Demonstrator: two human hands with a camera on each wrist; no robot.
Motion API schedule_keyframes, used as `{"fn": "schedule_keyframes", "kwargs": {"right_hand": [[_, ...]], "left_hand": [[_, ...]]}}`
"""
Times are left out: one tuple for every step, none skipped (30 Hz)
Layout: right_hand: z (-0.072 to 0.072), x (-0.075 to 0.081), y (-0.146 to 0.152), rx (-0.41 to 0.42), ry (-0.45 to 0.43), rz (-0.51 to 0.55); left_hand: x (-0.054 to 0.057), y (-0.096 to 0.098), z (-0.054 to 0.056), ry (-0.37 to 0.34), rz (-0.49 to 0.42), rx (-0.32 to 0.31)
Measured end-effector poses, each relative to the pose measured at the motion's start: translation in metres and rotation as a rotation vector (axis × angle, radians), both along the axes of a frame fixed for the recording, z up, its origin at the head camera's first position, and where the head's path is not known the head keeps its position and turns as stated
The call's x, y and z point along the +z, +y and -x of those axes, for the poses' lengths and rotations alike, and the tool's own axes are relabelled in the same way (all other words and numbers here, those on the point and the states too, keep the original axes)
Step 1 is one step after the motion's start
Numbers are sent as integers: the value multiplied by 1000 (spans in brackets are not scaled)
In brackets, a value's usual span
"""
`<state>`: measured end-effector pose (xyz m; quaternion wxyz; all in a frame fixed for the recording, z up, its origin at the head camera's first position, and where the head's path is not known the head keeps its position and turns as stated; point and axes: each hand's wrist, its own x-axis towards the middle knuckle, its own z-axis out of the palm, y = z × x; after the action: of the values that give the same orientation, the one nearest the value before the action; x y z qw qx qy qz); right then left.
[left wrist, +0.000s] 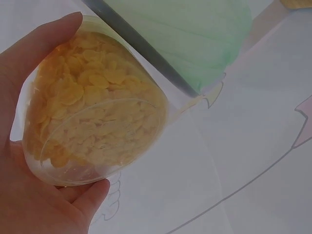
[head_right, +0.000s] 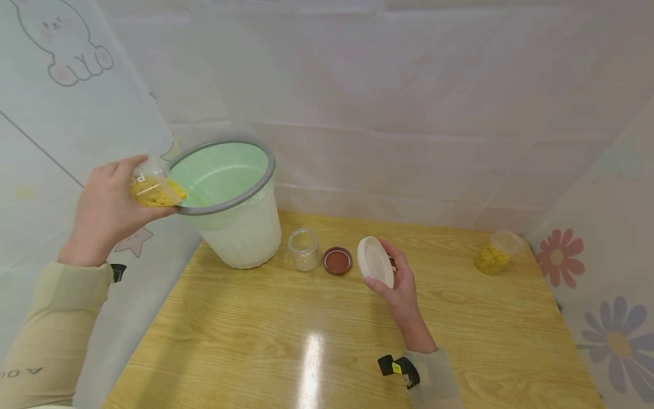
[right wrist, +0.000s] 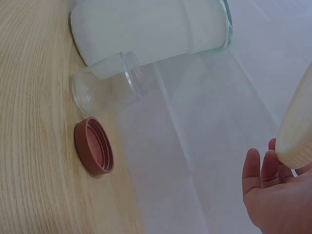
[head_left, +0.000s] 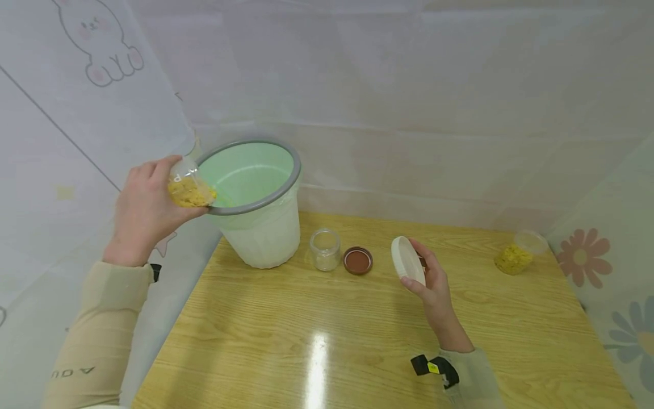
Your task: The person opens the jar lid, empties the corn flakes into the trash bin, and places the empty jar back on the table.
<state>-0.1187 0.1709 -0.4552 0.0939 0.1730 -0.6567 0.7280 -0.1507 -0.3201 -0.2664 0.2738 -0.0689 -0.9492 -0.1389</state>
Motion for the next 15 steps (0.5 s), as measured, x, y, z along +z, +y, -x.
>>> {"fn": "schedule_keyframes", "kwargs": {"right_hand": [[0, 0, 0, 2, -1, 3], [0, 0, 0, 4, -1, 4], [0, 0, 0, 4, -2, 6], [0, 0, 0, 5, -2, 8], [0, 0, 0, 5, -2, 8], [0, 0, 0, 5, -2, 10], [0, 0, 0, 4, -3, 10], [0, 0, 0, 4, -3, 10], [0, 0, 0, 2, -3, 8], [0, 0, 0, 1, -3, 6], [0, 0, 0, 0, -4, 4], [0, 0, 0, -1, -4, 3], [0, 0, 0, -1, -4, 3], [0, 0, 0, -2, -4, 1], [0, 0, 0, -2, -4, -1]], "left_hand": [[0, 0, 0, 0, 2, -1], [0, 0, 1, -2, 3, -1], [0, 0, 1, -3, 4, -1], [0, 0, 1, -5, 7, -2], [0, 1, 1, -7, 10, -3], [0, 1, 1, -10, 9, -4], [1, 1, 1, -12, 10, -5], [1, 1, 1, -14, 11, -7], [1, 1, 1, -13, 13, -8], [1, 1, 1, -13, 14, -10], [1, 1, 1, -14, 14, -11], [1, 1, 1, -14, 15, -13], [1, 1, 1, -16, 18, -14], [1, 1, 1, -18, 20, -14], [1, 1, 1, -22, 20, -13]]}}
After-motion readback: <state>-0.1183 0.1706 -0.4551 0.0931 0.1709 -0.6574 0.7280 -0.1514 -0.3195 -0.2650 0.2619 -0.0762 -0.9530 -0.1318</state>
